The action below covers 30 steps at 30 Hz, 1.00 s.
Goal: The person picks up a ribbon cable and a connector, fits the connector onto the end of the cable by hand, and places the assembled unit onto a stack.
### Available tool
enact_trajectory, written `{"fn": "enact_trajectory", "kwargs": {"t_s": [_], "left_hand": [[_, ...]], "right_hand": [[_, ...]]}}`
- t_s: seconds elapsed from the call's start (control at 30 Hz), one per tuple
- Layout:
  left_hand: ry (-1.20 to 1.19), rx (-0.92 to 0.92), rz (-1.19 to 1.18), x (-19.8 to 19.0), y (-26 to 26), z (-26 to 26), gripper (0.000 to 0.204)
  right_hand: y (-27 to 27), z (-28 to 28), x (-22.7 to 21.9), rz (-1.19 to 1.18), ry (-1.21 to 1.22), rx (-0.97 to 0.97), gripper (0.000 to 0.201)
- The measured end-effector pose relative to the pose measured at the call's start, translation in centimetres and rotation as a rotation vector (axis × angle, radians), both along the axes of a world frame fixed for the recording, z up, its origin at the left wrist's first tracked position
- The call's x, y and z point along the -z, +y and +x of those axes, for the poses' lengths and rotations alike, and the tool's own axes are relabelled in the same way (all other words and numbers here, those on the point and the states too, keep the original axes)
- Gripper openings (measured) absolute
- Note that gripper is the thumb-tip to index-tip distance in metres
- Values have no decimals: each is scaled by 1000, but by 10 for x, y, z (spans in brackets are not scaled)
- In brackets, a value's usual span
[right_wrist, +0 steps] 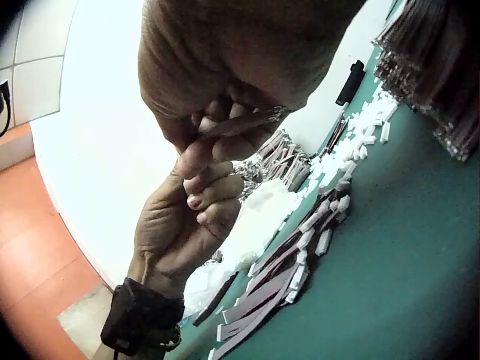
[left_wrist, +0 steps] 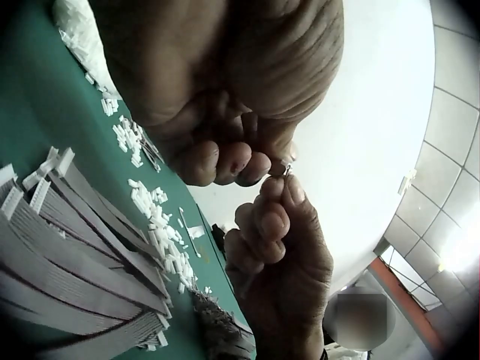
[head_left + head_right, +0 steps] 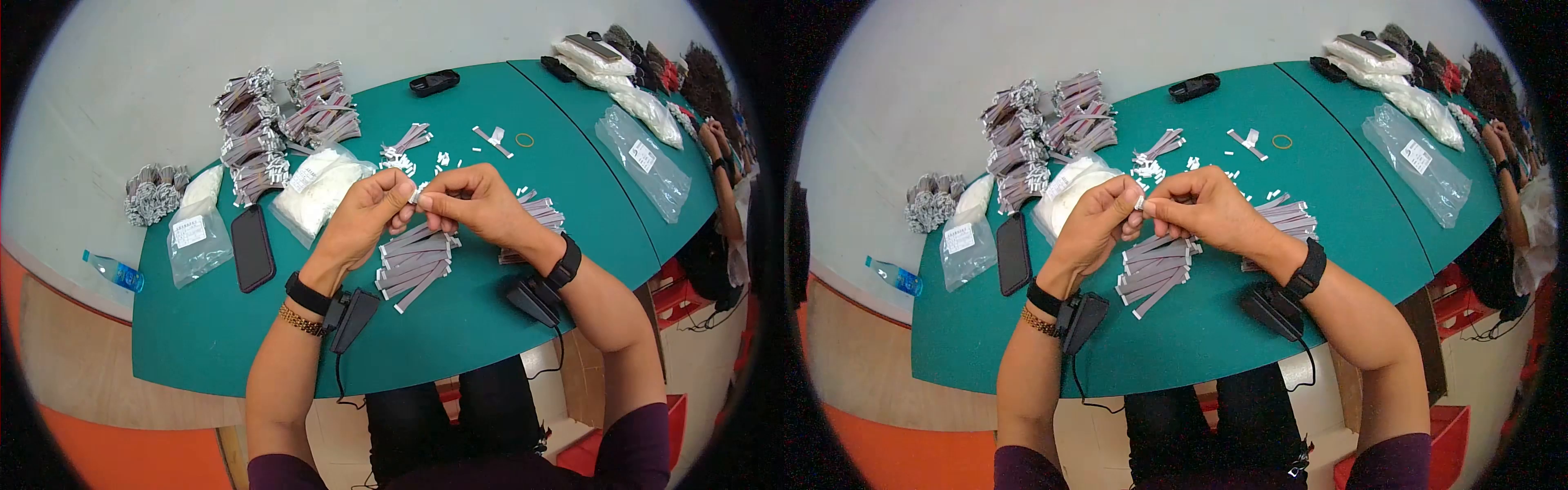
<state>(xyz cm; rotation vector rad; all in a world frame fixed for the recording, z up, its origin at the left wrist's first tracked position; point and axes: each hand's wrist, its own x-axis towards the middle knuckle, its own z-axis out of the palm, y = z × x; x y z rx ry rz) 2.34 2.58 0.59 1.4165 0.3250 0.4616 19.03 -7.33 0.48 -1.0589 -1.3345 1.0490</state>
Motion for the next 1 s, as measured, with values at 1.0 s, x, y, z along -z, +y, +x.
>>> {"fn": "enact_trajectory", "kwargs": {"t_s": [1.0], "left_hand": [[-64, -10, -54, 3, -3, 3, 20]], "right_hand": [[0, -4, 2, 13, 22, 48, 18]]}}
